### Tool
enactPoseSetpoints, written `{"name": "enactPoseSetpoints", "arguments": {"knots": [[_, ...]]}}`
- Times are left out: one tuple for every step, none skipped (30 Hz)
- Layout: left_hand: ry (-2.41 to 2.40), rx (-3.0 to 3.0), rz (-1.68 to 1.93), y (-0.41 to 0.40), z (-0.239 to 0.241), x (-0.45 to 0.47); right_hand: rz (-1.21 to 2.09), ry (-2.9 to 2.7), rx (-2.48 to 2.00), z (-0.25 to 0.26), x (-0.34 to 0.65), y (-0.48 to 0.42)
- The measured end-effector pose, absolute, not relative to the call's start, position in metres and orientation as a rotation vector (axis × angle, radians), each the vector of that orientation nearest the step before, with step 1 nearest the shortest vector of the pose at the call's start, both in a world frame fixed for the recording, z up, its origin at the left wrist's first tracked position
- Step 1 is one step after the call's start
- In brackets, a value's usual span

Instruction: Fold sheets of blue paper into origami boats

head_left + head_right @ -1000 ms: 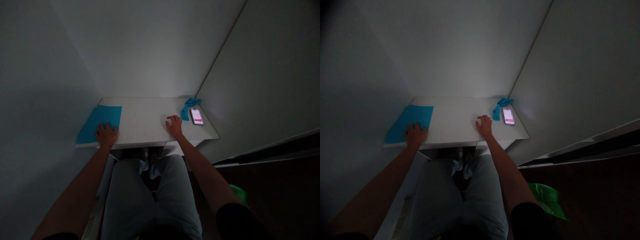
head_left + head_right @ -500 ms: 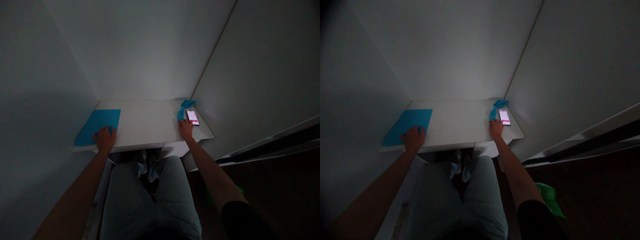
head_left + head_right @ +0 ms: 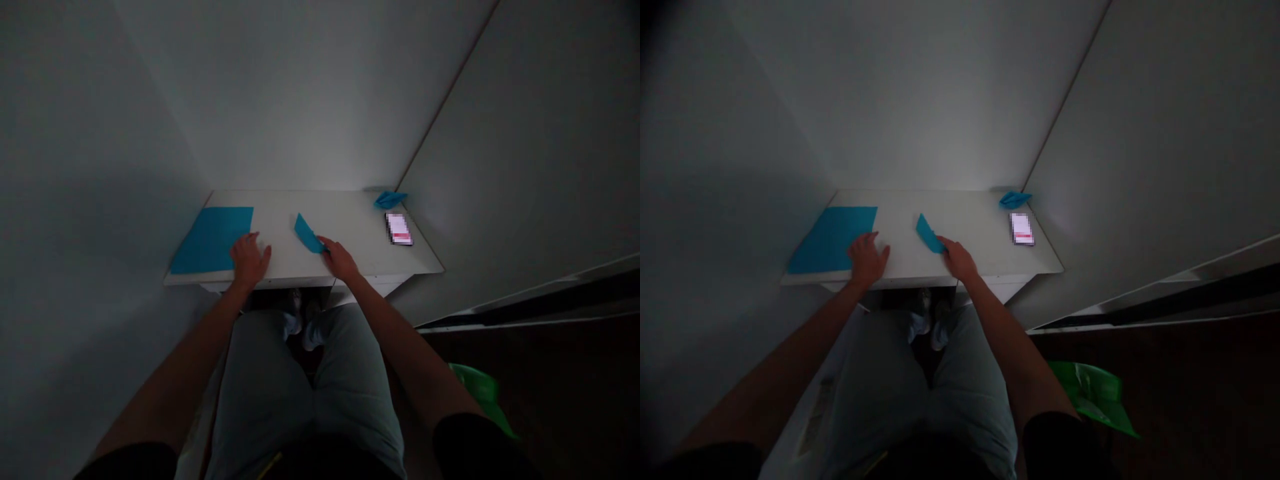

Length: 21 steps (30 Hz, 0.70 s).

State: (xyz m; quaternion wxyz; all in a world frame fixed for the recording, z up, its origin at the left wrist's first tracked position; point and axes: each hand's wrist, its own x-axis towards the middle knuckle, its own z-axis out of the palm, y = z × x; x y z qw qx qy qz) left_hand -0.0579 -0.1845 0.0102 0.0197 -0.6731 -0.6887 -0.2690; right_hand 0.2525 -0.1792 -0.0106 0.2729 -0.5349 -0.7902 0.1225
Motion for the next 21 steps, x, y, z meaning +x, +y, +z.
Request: {"name": "enactPoseSetpoints", "arguments": {"knots": [[-2.129,-2.132,-0.865,-0.183,0.009,-0.04,0.387,-2.132,-1.401,-0.011,0.252,-0.179],[-2.121,-2.188,-0.896,-0.182,0.008,-0.022,0.426,-2.134,-1.372,-0.012,0.253,-0.178],[-2.124,-2.235,-0.933,-0.179,0.007,-0.005,0.445,-2.137,-1.351,-0.013,0.255,-0.177],[-2.133,-2.277,-0.972,-0.176,0.006,0.011,0.444,-2.144,-1.333,-0.014,0.257,-0.177],[-2.157,-2.288,-1.013,-0.172,0.005,0.024,0.427,-2.159,-1.312,-0.014,0.259,-0.177],[-2.192,-2.264,-1.058,-0.168,0.004,0.034,0.399,-2.185,-1.285,-0.015,0.261,-0.177],[-2.233,-2.218,-1.104,-0.164,0.003,0.042,0.364,-2.218,-1.251,-0.015,0.261,-0.177],[-2.267,-2.171,-1.148,-0.16,0.002,0.046,0.326,-2.254,-1.21,-0.015,0.262,-0.178],[-2.292,-2.132,-1.191,-0.156,0.001,0.048,0.288,-2.289,-1.167,-0.015,0.262,-0.178],[-2.301,-2.114,-1.237,-0.153,0.0,0.047,0.256,-2.32,-1.128,-0.015,0.261,-0.179],[-2.293,-2.12,-1.287,-0.151,-0.002,0.046,0.231,-2.344,-1.097,-0.015,0.26,-0.179],[-2.267,-2.147,-1.344,-0.15,-0.004,0.044,0.214,-2.363,-1.075,-0.014,0.26,-0.18],[-2.221,-2.193,-1.405,-0.149,-0.006,0.042,0.203,-2.382,-1.061,-0.013,0.259,-0.18],[-2.156,-2.254,-1.469,-0.149,-0.008,0.04,0.195,-2.4,-1.053,-0.013,0.259,-0.18],[-2.077,-2.325,-1.53,-0.149,-0.009,0.039,0.186,-2.418,-1.05,-0.012,0.258,-0.18],[-1.992,-2.403,-1.584,-0.15,-0.011,0.039,0.175,-2.434,-1.054,-0.011,0.258,-0.18],[-1.911,-2.481,-1.631,-0.151,-0.012,0.039,0.162,-2.445,-1.062,-0.01,0.257,-0.181],[-1.844,-2.555,-1.674,-0.153,-0.012,0.039,0.151,-2.45,-1.069,-0.01,0.257,-0.181],[-1.798,-2.619,-1.713,-0.154,-0.013,0.04,0.147,-2.452,-1.071,-0.009,0.257,-0.182],[-1.774,-2.667,-1.75,-0.155,-0.013,0.041,0.153,-2.449,-1.067,-0.009,0.257,-0.182],[-1.77,-2.7,-1.785,-0.156,-0.013,0.041,0.171,-2.442,-1.058,-0.009,0.257,-0.182]]}}
